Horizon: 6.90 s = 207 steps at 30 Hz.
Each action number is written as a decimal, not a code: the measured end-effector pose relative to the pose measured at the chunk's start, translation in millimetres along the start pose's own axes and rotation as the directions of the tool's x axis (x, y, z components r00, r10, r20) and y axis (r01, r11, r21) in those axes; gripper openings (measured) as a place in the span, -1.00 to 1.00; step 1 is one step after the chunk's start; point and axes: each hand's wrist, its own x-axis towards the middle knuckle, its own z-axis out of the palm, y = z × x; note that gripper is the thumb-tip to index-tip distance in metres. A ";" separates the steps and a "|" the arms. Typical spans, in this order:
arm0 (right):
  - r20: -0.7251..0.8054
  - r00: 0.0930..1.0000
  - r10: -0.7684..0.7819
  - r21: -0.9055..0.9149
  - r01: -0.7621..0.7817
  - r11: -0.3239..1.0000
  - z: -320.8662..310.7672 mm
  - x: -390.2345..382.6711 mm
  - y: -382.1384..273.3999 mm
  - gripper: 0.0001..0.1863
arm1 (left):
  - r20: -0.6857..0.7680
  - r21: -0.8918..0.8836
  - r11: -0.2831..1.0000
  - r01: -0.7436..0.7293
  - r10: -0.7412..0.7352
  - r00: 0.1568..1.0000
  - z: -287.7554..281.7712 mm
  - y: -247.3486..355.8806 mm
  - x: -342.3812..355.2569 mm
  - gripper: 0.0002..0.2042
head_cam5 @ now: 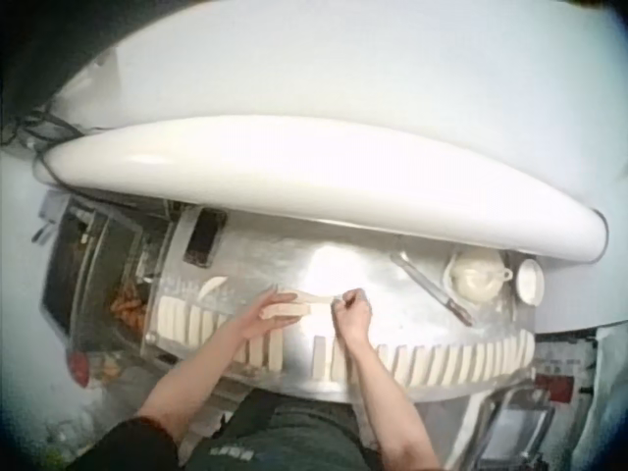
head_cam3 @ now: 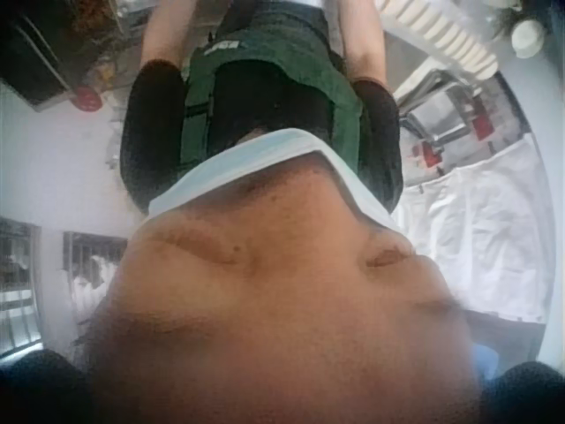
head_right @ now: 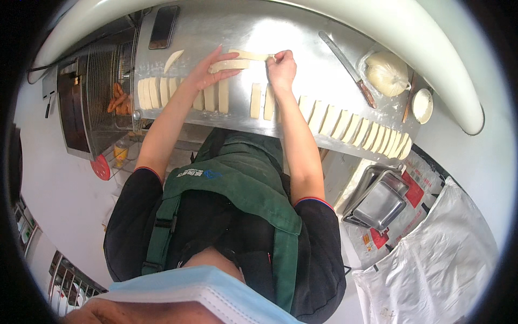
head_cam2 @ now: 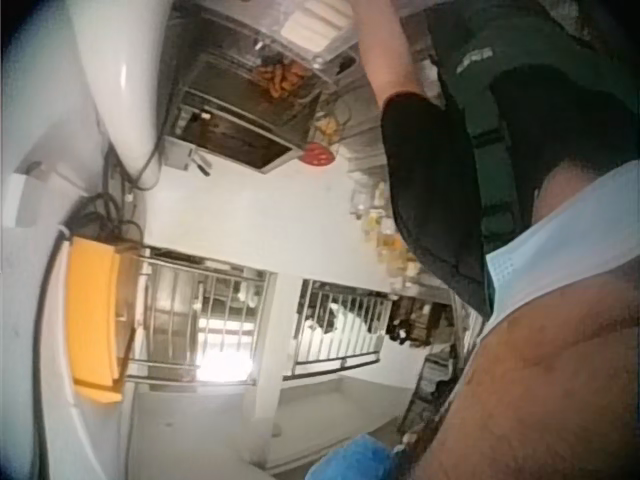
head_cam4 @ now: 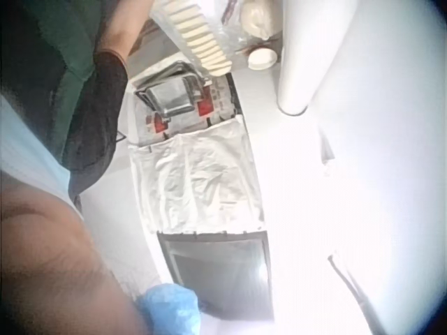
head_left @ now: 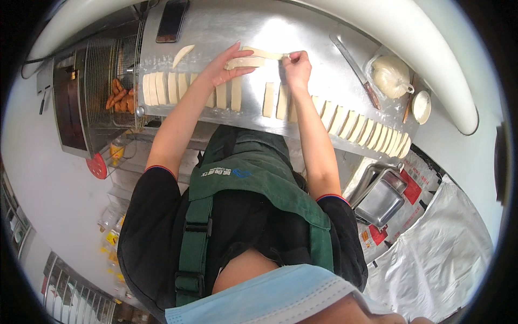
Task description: The person cuts a strip of dough into smaller pieces with a knife, stretches them by hand, and places them into a deep fryer to cook.
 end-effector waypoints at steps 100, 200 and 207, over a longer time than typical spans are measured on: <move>0.360 0.794 -0.491 -0.712 0.573 0.406 -188.4 -57.9 12.1 -0.82 | 0.621 0.782 -0.495 -0.379 0.567 0.541 36.0 8.1 -20.0 -0.68; 0.525 0.749 -0.403 0.702 -0.115 0.702 116.5 -148.2 -199.2 -0.90 | -0.530 0.235 0.507 -0.829 0.782 0.328 -329.0 79.4 -536.3 -0.78; 0.535 0.719 -0.444 0.663 -0.031 0.748 357.1 -218.2 -287.9 -0.91 | -0.611 0.461 0.629 -0.626 0.736 0.290 -489.7 197.6 -641.5 -0.74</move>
